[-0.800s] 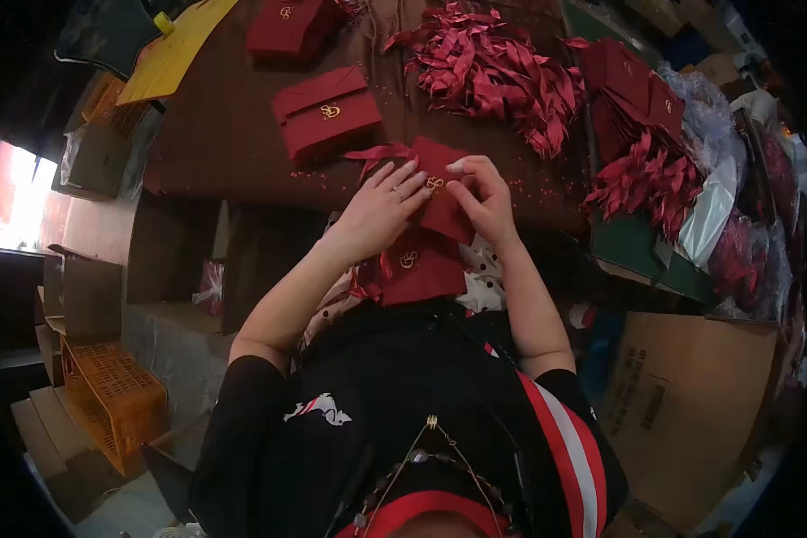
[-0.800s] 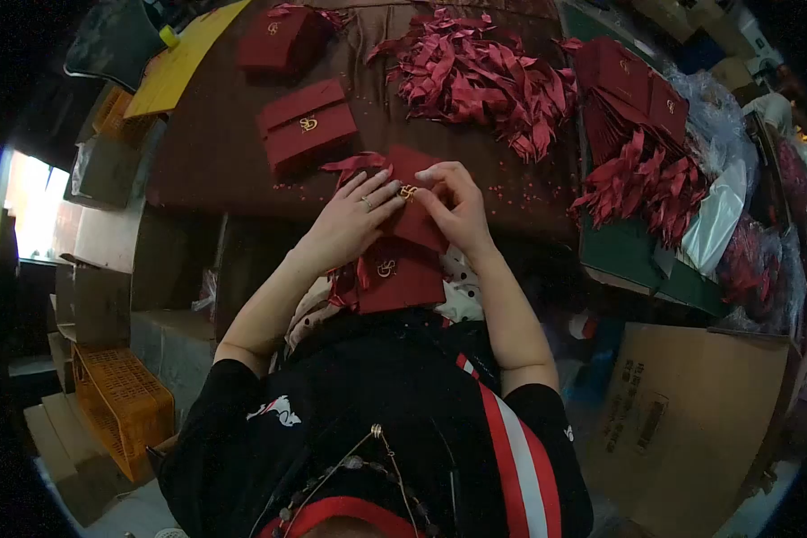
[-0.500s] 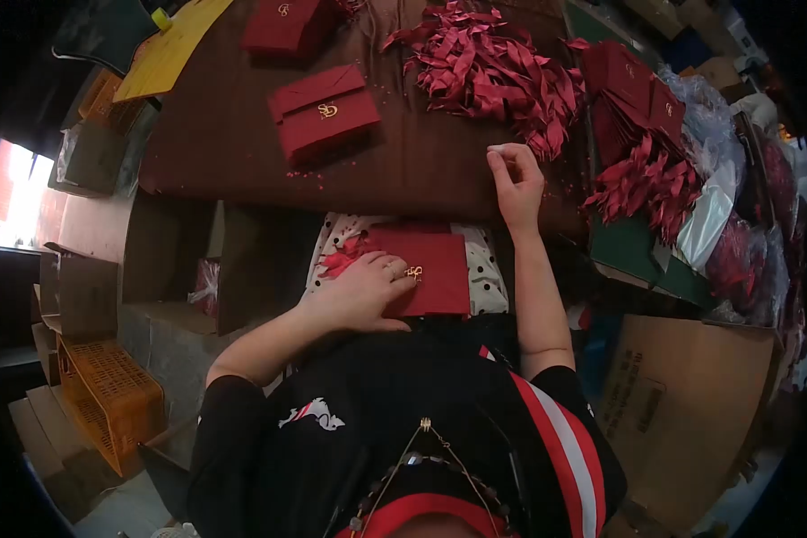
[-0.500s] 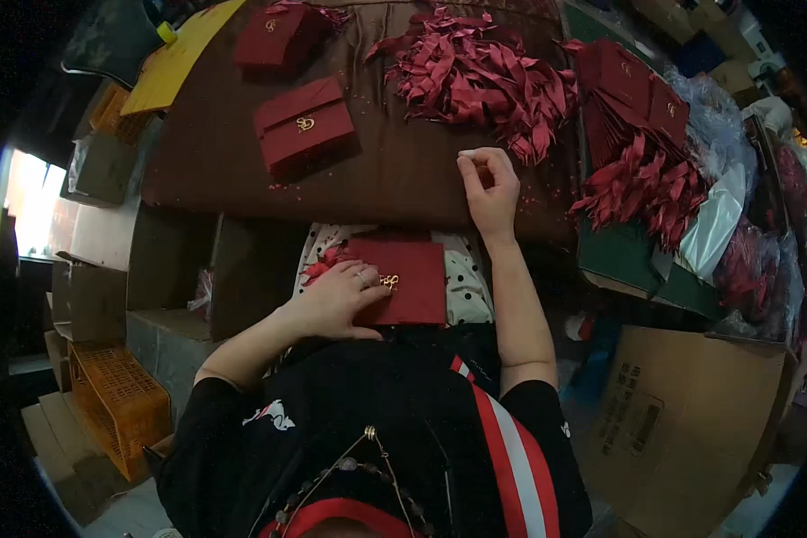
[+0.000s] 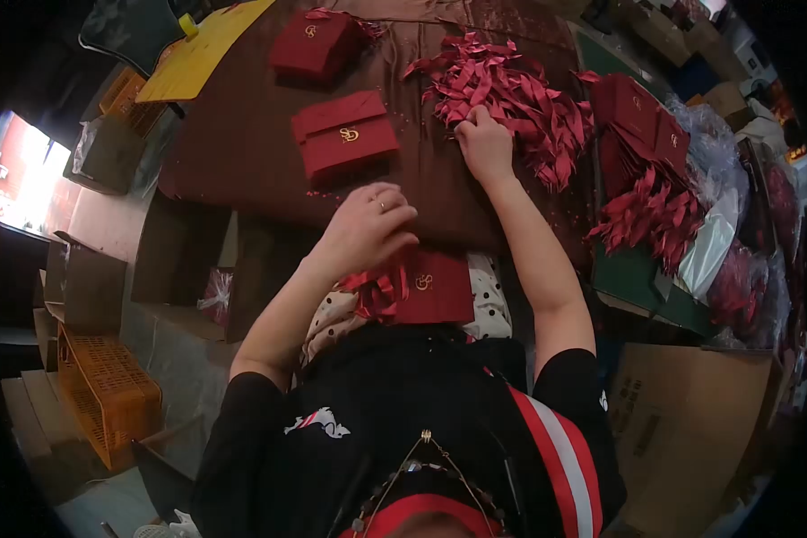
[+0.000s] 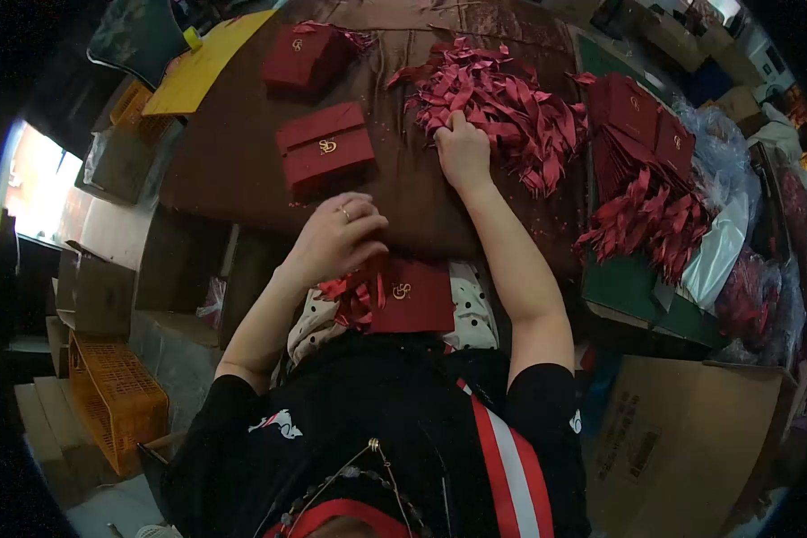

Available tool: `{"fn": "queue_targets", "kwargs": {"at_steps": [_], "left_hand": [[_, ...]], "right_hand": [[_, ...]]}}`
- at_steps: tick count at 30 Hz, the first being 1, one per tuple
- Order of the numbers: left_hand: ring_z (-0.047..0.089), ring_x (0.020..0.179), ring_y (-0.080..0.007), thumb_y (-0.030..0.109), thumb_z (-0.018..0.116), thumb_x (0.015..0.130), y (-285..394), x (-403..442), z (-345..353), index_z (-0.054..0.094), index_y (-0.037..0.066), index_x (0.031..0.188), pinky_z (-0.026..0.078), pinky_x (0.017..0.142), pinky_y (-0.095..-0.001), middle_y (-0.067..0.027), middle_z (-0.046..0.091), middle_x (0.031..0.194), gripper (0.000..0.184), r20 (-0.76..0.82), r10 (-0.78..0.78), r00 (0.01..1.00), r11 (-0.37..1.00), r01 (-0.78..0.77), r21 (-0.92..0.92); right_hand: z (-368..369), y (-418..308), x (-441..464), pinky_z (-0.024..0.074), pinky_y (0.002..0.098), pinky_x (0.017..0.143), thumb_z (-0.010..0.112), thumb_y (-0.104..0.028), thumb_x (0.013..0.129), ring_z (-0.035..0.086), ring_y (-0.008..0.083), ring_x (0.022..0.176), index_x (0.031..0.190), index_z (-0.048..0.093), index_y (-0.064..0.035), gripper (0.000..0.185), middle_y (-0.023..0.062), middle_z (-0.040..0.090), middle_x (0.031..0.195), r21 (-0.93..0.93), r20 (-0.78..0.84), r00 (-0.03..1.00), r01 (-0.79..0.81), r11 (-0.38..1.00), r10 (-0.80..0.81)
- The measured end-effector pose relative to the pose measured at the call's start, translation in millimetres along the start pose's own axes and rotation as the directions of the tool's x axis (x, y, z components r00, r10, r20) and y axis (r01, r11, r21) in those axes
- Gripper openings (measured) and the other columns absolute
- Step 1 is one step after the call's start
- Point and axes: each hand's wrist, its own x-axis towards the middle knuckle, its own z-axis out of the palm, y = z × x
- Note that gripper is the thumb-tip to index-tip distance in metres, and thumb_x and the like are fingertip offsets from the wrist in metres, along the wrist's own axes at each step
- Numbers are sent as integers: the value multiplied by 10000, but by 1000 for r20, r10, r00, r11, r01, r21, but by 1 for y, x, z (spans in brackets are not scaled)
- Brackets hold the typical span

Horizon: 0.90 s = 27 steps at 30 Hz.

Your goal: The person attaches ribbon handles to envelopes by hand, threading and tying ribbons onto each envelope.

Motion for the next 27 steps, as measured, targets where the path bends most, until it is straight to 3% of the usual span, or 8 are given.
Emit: {"fn": "queue_targets", "kwargs": {"at_steps": [5,9,12,14,15,20,23,27], "left_hand": [[527,1326,-377,218,816,812,-39,10,-3,695,70,1171,467,1071,-486,-133,620,1306,407,-241,-91,966,968,143,208],[489,1363,-402,205,793,838,-53,11,3,665,59,1245,444,1100,-499,-150,589,1389,451,-339,-181,923,900,295,322],[582,1249,-363,136,738,858,-68,6,15,659,58,1267,497,1029,-457,-153,633,1328,423,-349,-212,913,888,329,320],[667,1072,-314,84,690,869,-80,0,26,679,65,1222,553,895,-427,-118,709,1149,354,-337,-232,912,907,328,263],[667,1072,-314,84,690,869,-79,-1,26,679,65,1222,553,895,-427,-118,709,1149,354,-338,-230,913,908,326,264],[656,1059,-317,78,712,876,-57,-4,20,707,60,1177,557,885,-413,-111,705,1055,301,-238,-185,953,952,234,196],[625,1107,-363,103,737,867,-48,-13,37,716,44,1130,526,955,-467,-124,665,1049,270,-227,-71,971,986,103,132],[575,1268,-380,85,760,843,-23,-18,46,718,49,1115,461,1103,-515,-125,650,1126,277,-73,-75,995,995,69,-79]], "right_hand": [[-10,-12,-15,522,417,710,723,-123,869,653,274,822,945,665,-99,98,78,588,1032,112,-93,993,87,990,-76],[-46,-34,-35,551,385,726,716,-69,894,689,284,844,983,648,-81,113,81,644,1183,344,-167,986,75,936,-18],[-54,-43,-55,563,311,742,652,-58,979,729,219,874,1027,632,-44,54,112,736,1025,745,-96,960,-106,658,263],[-56,-43,-70,560,310,744,646,-63,987,727,203,862,1049,625,-39,69,110,738,993,773,-19,945,-193,604,326],[-56,-42,-76,557,309,747,640,-67,995,725,186,851,1070,619,-34,86,108,741,961,794,61,922,-277,541,382],[-54,-41,-97,549,306,745,655,-68,987,716,181,832,1096,634,-19,122,102,733,956,814,89,893,-320,484,441],[-57,-40,-100,542,306,748,689,-64,958,706,181,851,1074,678,-9,129,103,721,954,787,54,904,-300,539,424],[-75,-47,-94,537,312,777,716,-44,922,698,204,883,1060,711,-11,142,108,706,942,740,-3,931,-244,627,366]]}}
